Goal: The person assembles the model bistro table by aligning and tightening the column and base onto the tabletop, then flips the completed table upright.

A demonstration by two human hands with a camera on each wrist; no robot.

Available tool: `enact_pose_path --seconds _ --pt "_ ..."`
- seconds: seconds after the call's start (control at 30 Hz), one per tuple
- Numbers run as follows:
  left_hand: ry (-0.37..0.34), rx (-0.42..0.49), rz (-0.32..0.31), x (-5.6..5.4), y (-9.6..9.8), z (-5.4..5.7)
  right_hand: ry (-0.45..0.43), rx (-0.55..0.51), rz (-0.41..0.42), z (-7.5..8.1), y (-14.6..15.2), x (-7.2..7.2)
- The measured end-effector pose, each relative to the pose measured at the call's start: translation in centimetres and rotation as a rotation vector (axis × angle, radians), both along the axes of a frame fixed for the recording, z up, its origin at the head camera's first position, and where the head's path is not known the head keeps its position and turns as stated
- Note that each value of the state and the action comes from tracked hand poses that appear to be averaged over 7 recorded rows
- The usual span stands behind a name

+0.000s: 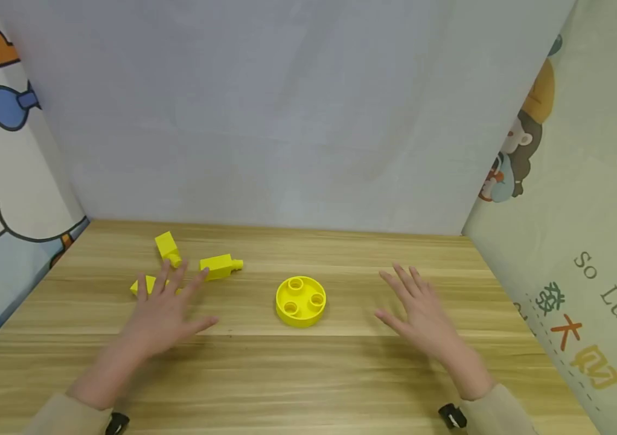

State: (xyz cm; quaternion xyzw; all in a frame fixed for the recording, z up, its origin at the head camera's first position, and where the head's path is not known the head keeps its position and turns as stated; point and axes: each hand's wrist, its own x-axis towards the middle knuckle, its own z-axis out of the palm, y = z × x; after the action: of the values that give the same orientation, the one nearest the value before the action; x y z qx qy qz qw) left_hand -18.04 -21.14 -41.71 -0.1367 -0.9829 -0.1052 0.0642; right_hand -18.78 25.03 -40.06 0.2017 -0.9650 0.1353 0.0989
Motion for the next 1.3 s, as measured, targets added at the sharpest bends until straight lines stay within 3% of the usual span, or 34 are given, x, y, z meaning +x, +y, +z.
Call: enact_pose_path --seconds 0.13,0.4,0.57,0.67,0.83,0.97,1.3 --pt "-0.004 0.027 -0.02 -1.0 -1.4 -0.2 -0.029 -0.062 0.062 -0.3 -1.6 -1.4" --pt "0.053 0.08 -0.098 -3.0 -4.8 -0.8 -0.209 -0.275 0.243 -1.2 -4.4 -4.3" --pt "0.097 0.115 -0.142 -4.3 -7.0 -1.3 -0.332 -0.314 0.267 -1.9 -5.5 -5.8" --pt "0.047 0.154 -0.149 -4.8 -8.1 -1.4 -0.433 -0.318 0.279 -2.5 -5.9 -6.7" --pt "-0.064 0.2 -0.154 -5.4 -9.6 -1.4 -0.558 -0.358 0.373 -3.3 -6.5 -7.8" --pt "-0.136 0.204 -0.14 -5.7 -10.2 -1.4 -0.608 -0.373 0.415 -3.8 -7.0 -8.3" --pt "-0.243 0.279 -0.136 -6.3 -12.3 -2.3 -0.634 -0.318 0.385 -4.3 -7.6 -8.4"
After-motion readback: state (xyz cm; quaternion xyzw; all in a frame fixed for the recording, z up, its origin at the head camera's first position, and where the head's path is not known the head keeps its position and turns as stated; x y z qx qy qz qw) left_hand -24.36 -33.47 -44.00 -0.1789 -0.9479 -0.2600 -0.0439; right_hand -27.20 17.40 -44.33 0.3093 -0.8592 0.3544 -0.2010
